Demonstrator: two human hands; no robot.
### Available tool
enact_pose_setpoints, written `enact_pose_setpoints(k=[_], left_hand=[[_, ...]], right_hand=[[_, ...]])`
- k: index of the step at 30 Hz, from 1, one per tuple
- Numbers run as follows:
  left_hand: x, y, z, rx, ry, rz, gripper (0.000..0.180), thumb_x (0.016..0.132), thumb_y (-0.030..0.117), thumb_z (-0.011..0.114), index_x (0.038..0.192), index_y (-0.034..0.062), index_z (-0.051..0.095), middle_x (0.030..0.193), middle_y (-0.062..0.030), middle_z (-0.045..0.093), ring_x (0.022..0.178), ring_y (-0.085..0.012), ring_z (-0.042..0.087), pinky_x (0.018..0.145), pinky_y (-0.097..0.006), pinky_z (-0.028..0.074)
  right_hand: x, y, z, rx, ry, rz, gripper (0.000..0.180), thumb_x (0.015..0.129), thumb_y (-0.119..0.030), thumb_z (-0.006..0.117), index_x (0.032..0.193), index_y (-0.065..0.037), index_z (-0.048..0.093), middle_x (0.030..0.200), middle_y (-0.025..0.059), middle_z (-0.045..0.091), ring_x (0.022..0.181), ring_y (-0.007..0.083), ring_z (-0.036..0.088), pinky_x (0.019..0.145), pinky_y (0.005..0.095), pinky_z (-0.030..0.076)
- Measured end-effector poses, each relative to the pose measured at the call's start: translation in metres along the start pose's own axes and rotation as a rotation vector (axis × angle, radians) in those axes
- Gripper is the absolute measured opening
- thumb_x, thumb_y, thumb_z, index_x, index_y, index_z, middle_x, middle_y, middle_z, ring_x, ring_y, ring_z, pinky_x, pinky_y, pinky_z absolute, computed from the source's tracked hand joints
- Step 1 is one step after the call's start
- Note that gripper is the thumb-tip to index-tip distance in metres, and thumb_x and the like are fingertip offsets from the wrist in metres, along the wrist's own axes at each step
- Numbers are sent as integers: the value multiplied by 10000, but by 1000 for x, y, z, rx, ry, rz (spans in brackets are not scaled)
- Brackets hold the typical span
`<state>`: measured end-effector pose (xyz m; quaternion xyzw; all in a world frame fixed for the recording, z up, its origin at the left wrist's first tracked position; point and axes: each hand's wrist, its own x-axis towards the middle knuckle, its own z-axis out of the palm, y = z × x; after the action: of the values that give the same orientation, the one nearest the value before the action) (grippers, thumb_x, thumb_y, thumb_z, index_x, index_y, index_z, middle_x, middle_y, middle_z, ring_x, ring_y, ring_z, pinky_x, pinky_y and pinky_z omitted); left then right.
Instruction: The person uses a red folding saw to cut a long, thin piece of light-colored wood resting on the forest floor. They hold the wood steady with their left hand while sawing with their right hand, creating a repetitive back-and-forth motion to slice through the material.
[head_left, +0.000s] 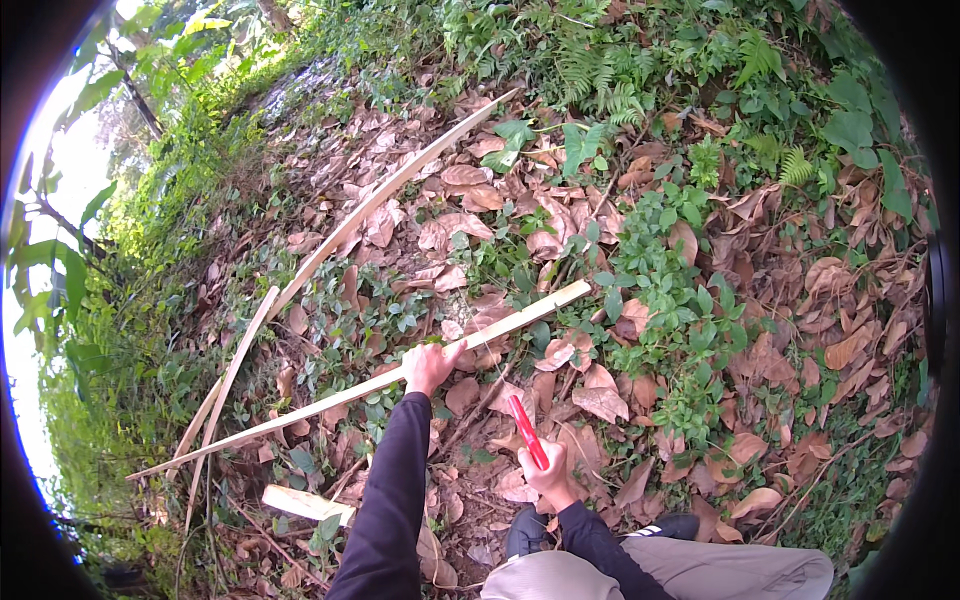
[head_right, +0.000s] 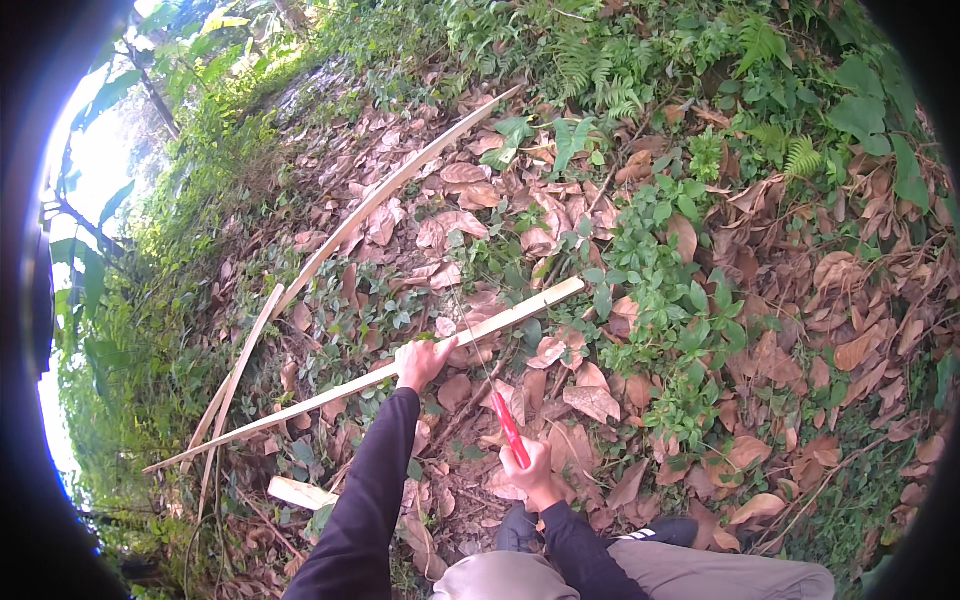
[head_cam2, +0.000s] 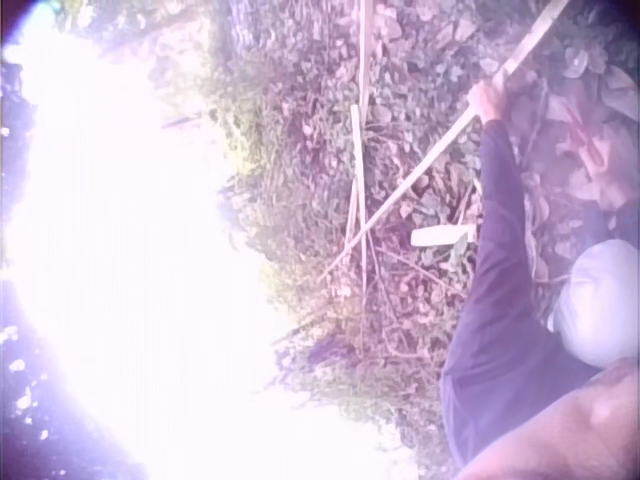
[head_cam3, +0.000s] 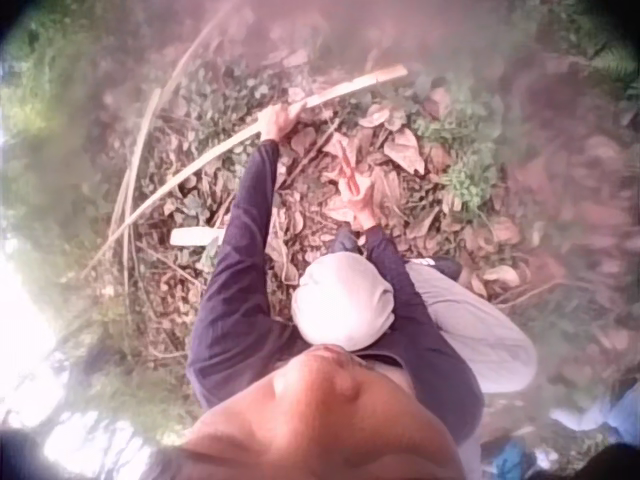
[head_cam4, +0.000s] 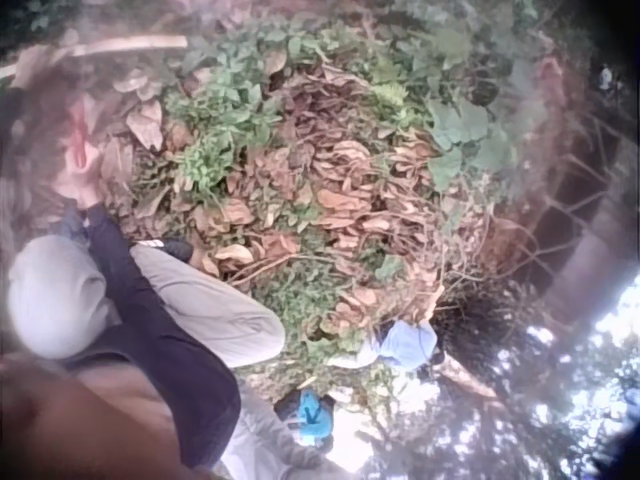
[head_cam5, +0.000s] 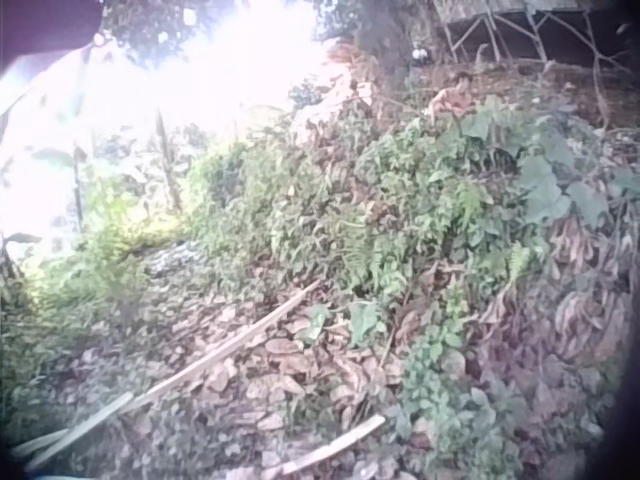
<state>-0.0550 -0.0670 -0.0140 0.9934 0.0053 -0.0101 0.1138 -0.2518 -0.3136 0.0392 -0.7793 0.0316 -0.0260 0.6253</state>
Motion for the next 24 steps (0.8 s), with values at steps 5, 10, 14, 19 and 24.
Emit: enact_pose_setpoints(k=[5, 10, 14, 19, 24], left_hand=[[14, -5, -1, 18, -35, -20, 879, 864, 804, 441, 639, -2, 714, 570, -232, 621, 560, -385, 661, 565, -486, 509], [4, 5, 0, 31, -20, -13, 852, 871, 783, 454, 639, 5, 714, 576, -229, 625, 572, -384, 666, 579, -484, 508], [7, 1, -6, 12, -9, 10, 844, 867, 786, 457, 627, 20, 719, 584, -232, 628, 579, -389, 666, 586, -479, 512], [-2, 2, -2, 19, -64, -29, 854, 851, 799, 470, 626, 15, 724, 585, -233, 631, 577, -384, 670, 587, -468, 526], [13, -8, -10, 4, -65, -39, 854, 841, 799, 487, 640, 5, 727, 588, -235, 634, 587, -383, 677, 600, -463, 534]], right_hand=[[-45, -6, -16, -75, -2, -15, 255, 793, -136, 680, 598, -33, 552, 503, 137, 531, 442, 277, 594, 460, 372, 437], [-33, -21, -18, -52, 21, 18, 261, 797, -123, 675, 592, -32, 541, 495, 137, 516, 433, 283, 578, 455, 386, 417], [4, -6, -1, -10, 6, -11, 264, 807, -126, 679, 611, -28, 532, 483, 127, 494, 412, 247, 552, 446, 380, 398], [-7, -18, -5, -33, 12, 50, 251, 805, -118, 666, 616, -26, 528, 490, 132, 498, 414, 254, 555, 452, 389, 404], [-48, -29, -34, -69, -19, -86, 170, 785, -84, 653, 646, 1, 603, 528, 150, 565, 474, 287, 630, 490, 387, 476]])
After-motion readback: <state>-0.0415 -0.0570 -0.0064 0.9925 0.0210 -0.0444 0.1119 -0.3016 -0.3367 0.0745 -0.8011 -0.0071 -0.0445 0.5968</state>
